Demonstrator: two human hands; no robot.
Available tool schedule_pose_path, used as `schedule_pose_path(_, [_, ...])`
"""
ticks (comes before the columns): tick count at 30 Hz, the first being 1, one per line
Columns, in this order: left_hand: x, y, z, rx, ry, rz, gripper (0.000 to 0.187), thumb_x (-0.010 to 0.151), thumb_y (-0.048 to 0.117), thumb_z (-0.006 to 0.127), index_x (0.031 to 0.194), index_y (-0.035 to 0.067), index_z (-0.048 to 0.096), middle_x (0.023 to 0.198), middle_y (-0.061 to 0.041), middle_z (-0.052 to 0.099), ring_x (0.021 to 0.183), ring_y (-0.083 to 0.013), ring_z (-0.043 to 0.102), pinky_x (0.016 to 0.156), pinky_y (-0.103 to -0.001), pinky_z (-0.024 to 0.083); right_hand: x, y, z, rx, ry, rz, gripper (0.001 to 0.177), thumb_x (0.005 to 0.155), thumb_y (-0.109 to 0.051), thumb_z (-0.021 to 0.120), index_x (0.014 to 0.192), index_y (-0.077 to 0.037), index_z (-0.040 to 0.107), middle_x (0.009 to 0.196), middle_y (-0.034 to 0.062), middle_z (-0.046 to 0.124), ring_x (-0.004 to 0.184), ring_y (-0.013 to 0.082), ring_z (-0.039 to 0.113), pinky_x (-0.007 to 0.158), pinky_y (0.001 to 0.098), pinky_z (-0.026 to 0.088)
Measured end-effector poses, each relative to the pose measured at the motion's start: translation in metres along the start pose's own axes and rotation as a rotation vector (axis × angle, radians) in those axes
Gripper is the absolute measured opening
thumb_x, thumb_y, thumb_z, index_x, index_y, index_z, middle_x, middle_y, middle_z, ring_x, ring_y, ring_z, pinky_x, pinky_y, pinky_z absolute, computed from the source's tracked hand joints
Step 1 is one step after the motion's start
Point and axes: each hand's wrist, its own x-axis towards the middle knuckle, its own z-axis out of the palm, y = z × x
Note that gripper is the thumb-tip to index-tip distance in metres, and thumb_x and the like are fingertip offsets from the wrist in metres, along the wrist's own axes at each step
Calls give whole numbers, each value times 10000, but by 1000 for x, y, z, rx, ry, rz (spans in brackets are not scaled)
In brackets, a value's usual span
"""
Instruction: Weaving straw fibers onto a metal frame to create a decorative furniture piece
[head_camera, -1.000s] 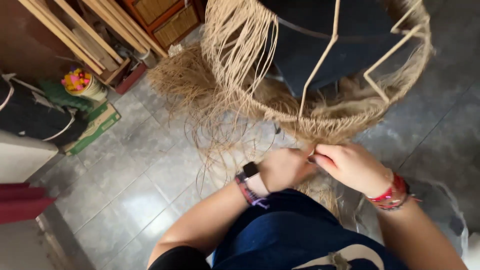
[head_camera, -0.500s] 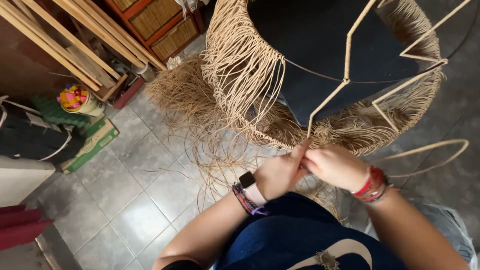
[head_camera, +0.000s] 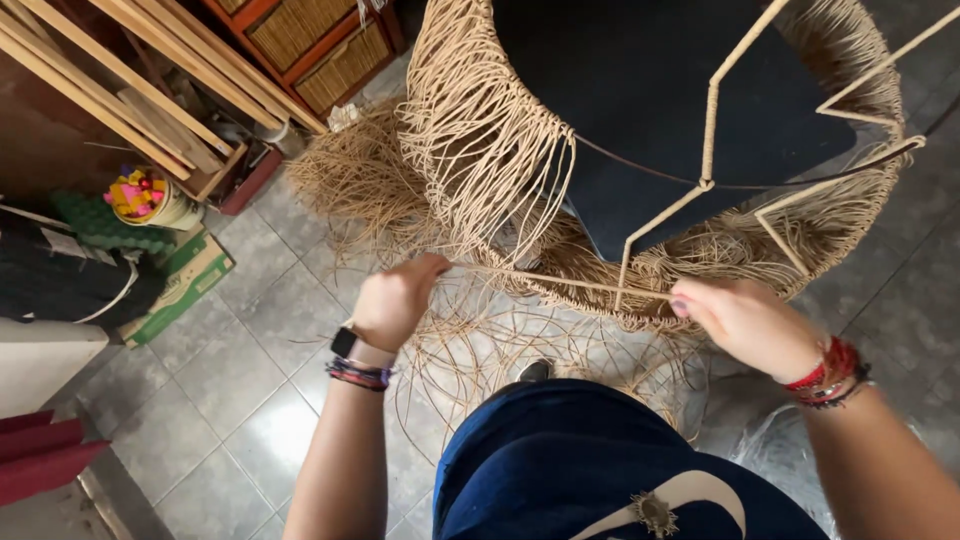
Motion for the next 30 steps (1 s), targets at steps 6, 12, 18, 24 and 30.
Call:
schedule_pose_path(6, [11,2,-11,-45,-31,-86,175,1017,206,564,1136,184,690,1036,19,775,728,-251,739,594,-393,555,7,10,-2,-282,50,18,130,1003,-178,532,912,-143,619,767,13,664,456,178,627,407,379,467])
schedule_pose_path(12, [20,3,-14,-121,-66,-70,206,1029,163,541,1125,163,723,1088,22,772,781,-200,757,664,-333,587,5,50,23,-66,99,-126,153,1051,-205,458,984,-116,563,466,-104,472,317,32,371,283,219,270])
schedule_pose_path(18, [42,49,-4,-503,-735,-250,944,868,659,513,1608,193,158,1693,-107,201,1521,-349,269,1214,-524,206,4,69,-24,-17,302,-338,212,883,-30,658,1074,-109,705,1115,-17,722,821,103,734,823,234,630])
schedule_pose_path(24, [91,113,59,-477,265,431,164,934,140,466,914,69,613,1008,-137,708,1017,-357,688,855,-507,568,90,58,-33,192,418,-284,206,983,55,524,1082,-18,689,1019,103,762,920,211,746,917,326,588])
schedule_pose_path(30, [159,83,205,71,9,-15,777,786,121,731,1511,108,450,1198,-109,616,984,-297,721,771,-416,657,189,61,-3,99,678,223,331,1080,-230,568,1391,-346,575,790,115,735,765,341,743,701,448,588])
